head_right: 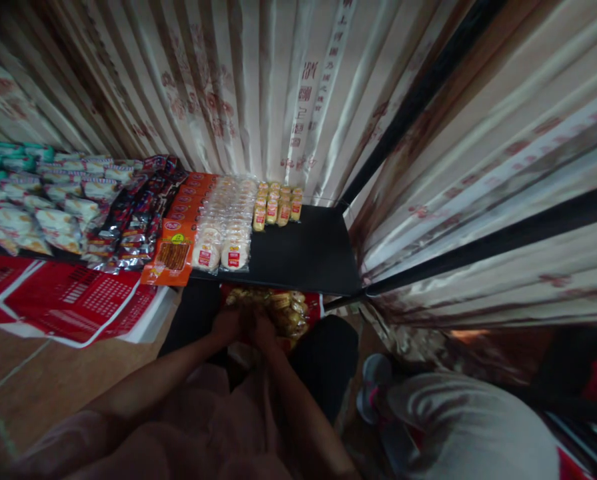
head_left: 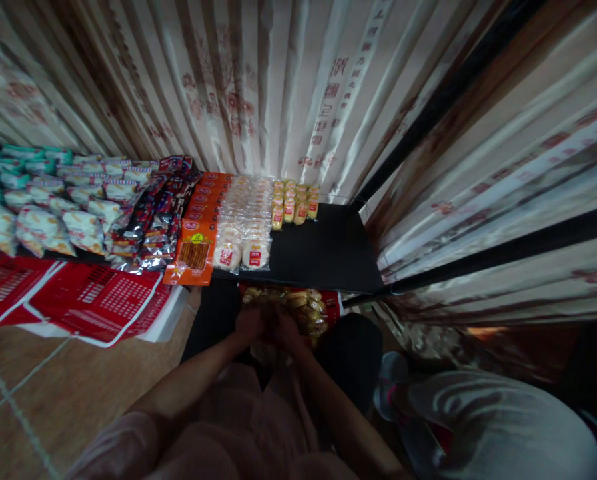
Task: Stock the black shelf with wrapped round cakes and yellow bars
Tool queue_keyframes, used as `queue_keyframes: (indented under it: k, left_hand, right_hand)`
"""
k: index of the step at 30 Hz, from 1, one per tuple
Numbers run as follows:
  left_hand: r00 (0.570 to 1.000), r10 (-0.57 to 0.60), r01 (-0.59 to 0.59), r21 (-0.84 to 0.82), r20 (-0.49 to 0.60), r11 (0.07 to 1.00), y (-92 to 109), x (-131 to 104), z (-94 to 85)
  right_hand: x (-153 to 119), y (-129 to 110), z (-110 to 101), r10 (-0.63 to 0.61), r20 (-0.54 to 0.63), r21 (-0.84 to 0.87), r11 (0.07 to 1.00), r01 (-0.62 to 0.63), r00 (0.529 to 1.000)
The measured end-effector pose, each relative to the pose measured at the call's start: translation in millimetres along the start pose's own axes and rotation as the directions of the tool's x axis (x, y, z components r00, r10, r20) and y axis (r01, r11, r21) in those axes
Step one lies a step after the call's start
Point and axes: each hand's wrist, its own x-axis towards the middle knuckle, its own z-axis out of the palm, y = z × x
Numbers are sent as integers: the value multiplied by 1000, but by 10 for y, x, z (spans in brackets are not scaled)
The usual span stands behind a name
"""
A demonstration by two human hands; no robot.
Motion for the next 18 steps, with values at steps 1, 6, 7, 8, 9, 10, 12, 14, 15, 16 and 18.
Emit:
queue_keyframes:
  k: [1, 6, 7, 8, 9, 10, 12, 14, 15, 16, 18]
  left_hand:
    - [1000, 15, -15, 21, -8, 1000, 25, -2, -38]
    - [993, 49, -48, 18, -104, 999, 225, 17, -247]
    - [993, 34, -35, -14, -110, 999, 269, 21, -284]
    - [994, 11, -17, -55, -106, 998, 309, 24, -318]
    - [995, -14, 4, -99, -98, 995, 344, 25, -347]
    - [995, -33, 20, -143, -89, 990, 373, 22, -372]
    - [996, -52, 34, -216, -78, 976, 416, 10, -408]
    - [996, -48, 26, -259, -79, 965, 447, -9, -433]
    - [996, -39, 14, -278, -84, 961, 461, -17, -444]
    - [996, -29, 1, -300, -89, 954, 475, -23, -454]
    - [995, -14, -25, -369, -103, 929, 507, -26, -481]
  right_hand:
    - [5, -6, -24, 2, -30, 30, 1000, -2, 1000]
    - [12, -63, -200, 23, -148, 216, 976, 10, 989]
    - [5, -74, -234, 20, -157, 253, 967, 21, 987]
    - [-5, -84, -265, 21, -166, 287, 958, 28, 986]
    - [-17, -96, -296, 26, -173, 316, 948, 31, 985]
    - [-32, -109, -326, 31, -176, 342, 939, 32, 984]
    - [-66, -146, -393, 42, -179, 376, 926, 29, 983]
    - [-105, -198, -473, 43, -176, 390, 921, 29, 984]
    - [-125, -227, -518, 38, -173, 395, 918, 34, 984]
    - [-144, -255, -566, 30, -167, 405, 913, 41, 986]
    - [-174, -301, -660, 2, -141, 448, 892, 62, 990]
